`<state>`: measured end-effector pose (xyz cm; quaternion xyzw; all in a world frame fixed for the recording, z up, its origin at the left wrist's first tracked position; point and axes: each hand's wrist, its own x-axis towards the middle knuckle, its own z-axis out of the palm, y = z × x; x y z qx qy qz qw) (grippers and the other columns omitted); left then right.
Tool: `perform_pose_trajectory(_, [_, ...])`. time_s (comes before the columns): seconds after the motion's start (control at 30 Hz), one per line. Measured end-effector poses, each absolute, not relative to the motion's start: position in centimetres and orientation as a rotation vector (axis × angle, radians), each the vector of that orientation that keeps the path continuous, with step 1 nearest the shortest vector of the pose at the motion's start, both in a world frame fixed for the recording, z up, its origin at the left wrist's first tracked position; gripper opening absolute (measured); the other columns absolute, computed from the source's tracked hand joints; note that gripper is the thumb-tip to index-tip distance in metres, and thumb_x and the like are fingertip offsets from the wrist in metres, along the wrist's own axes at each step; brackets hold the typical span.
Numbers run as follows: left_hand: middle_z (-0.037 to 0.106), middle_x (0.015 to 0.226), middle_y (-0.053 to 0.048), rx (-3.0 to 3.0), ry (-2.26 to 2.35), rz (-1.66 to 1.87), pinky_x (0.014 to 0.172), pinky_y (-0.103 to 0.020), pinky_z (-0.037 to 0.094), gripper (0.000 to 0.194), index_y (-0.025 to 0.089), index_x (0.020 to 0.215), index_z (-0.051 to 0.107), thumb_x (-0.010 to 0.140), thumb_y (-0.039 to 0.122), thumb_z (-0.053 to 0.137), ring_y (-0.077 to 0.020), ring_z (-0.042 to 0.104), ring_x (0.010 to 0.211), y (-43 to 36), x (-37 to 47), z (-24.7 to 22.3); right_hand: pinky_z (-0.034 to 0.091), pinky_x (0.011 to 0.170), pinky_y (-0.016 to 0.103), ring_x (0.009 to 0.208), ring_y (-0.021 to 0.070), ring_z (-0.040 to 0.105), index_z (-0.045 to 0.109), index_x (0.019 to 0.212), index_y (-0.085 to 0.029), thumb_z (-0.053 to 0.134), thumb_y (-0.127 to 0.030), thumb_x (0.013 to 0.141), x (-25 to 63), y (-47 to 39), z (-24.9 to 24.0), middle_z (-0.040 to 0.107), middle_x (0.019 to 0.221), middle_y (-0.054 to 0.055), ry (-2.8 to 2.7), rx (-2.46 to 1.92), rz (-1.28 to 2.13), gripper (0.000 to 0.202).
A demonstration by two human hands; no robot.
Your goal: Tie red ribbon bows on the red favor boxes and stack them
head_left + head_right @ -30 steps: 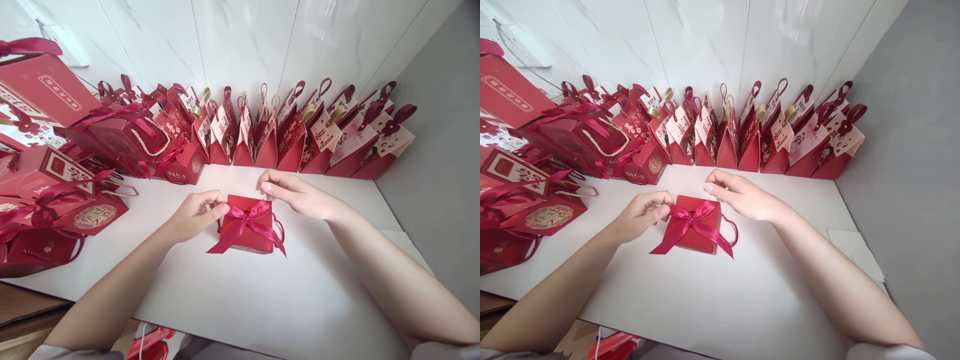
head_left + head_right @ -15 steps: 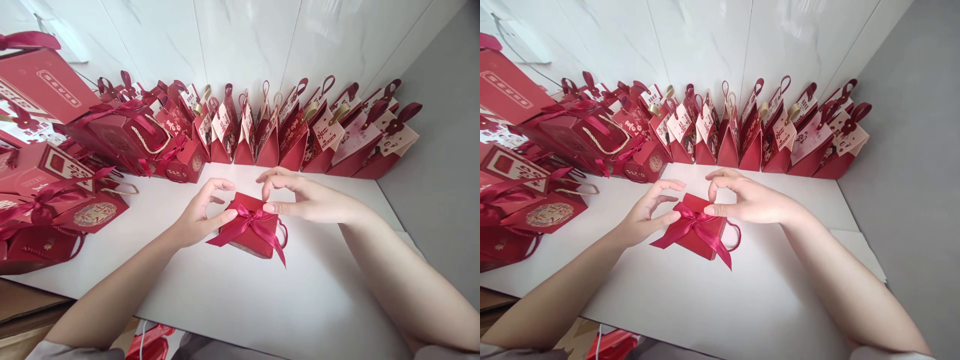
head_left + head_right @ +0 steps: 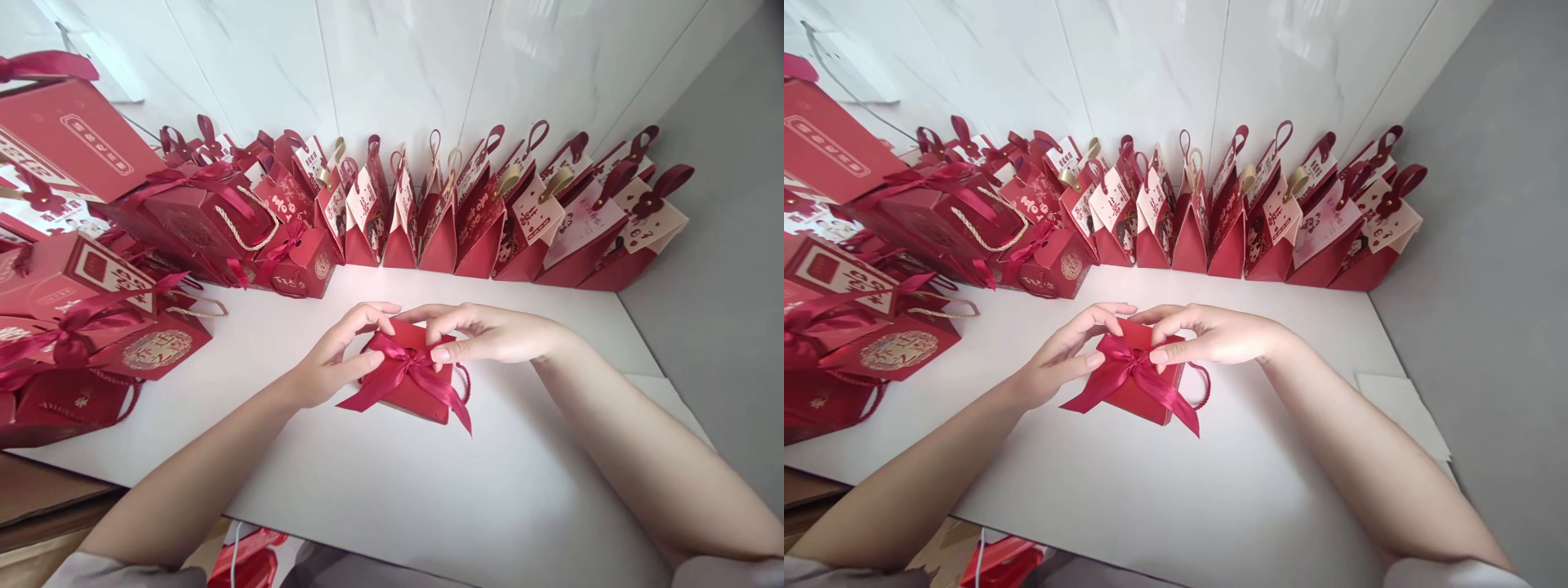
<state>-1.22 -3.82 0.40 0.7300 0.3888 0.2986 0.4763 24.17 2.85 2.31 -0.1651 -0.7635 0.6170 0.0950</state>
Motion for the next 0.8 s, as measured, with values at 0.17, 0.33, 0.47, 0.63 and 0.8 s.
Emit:
perform_pose_trajectory(0.17, [0.038, 0.146, -0.013, 1.792, 0.958, 0.721, 0.111, -0.041, 0.035, 0.034, 0.021, 0.102, 0.048, 0.079, 0.030, 0.072, -0.0269, 0.042, 0.136, -4.2, -0.5, 0.1, 0.037, 0.104, 0.037, 0.136, 0.0249, 0.040, 0.069, 0.078, -0.018, 0.067, -0.037, 0.088, 23.9, 3.1, 1.5, 0.051, 0.141, 0.007, -2.240, -0.455, 1.839, 0.022])
perform_pose_trajectory(0.33, [0.041, 0.143, -0.014, 1.916, 0.936, 0.706, 0.113, -0.043, 0.032, 0.034, 0.021, 0.100, 0.048, 0.078, 0.028, 0.073, -0.0275, 0.038, 0.138, -4.5, -0.4, 0.9, 0.037, 0.104, 0.037, 0.132, 0.0251, 0.044, 0.067, 0.075, -0.018, 0.068, -0.037, 0.087, 23.6, 2.9, 1.4, 0.054, 0.138, 0.008, -2.198, -0.420, 1.838, 0.023])
perform_pose_trajectory(0.47, [0.044, 0.141, -0.013, 1.989, 0.952, 0.679, 0.111, -0.044, 0.033, 0.029, 0.021, 0.094, 0.049, 0.078, 0.028, 0.072, -0.0283, 0.041, 0.136, -4.4, -0.5, 1.4, 0.036, 0.105, 0.037, 0.133, 0.0254, 0.043, 0.067, 0.076, -0.017, 0.061, -0.040, 0.093, 23.7, 3.0, 1.3, 0.060, 0.128, 0.009, -2.200, -0.420, 1.857, 0.029])
perform_pose_trajectory(0.63, [0.045, 0.141, -0.012, 1.984, 1.002, 0.632, 0.110, -0.043, 0.036, 0.031, 0.021, 0.093, 0.049, 0.076, 0.029, 0.074, -0.0279, 0.043, 0.134, -4.3, -0.6, 1.5, 0.035, 0.107, 0.037, 0.126, 0.0249, 0.048, 0.069, 0.083, -0.016, 0.052, -0.042, 0.097, 23.9, 3.3, 0.9, 0.059, 0.128, 0.009, -2.131, -0.436, 1.903, 0.034])
perform_pose_trajectory(0.8, [0.042, 0.143, -0.009, 1.996, 1.046, 0.576, 0.113, -0.041, 0.034, 0.028, 0.020, 0.083, 0.052, 0.074, 0.032, 0.076, -0.0261, 0.041, 0.136, -4.2, -0.7, 1.6, 0.037, 0.103, 0.036, 0.129, 0.0254, 0.046, 0.069, 0.082, -0.016, 0.062, -0.039, 0.092, 24.1, 3.4, 1.0, 0.054, 0.136, 0.009, -2.202, -0.395, 1.916, 0.026])
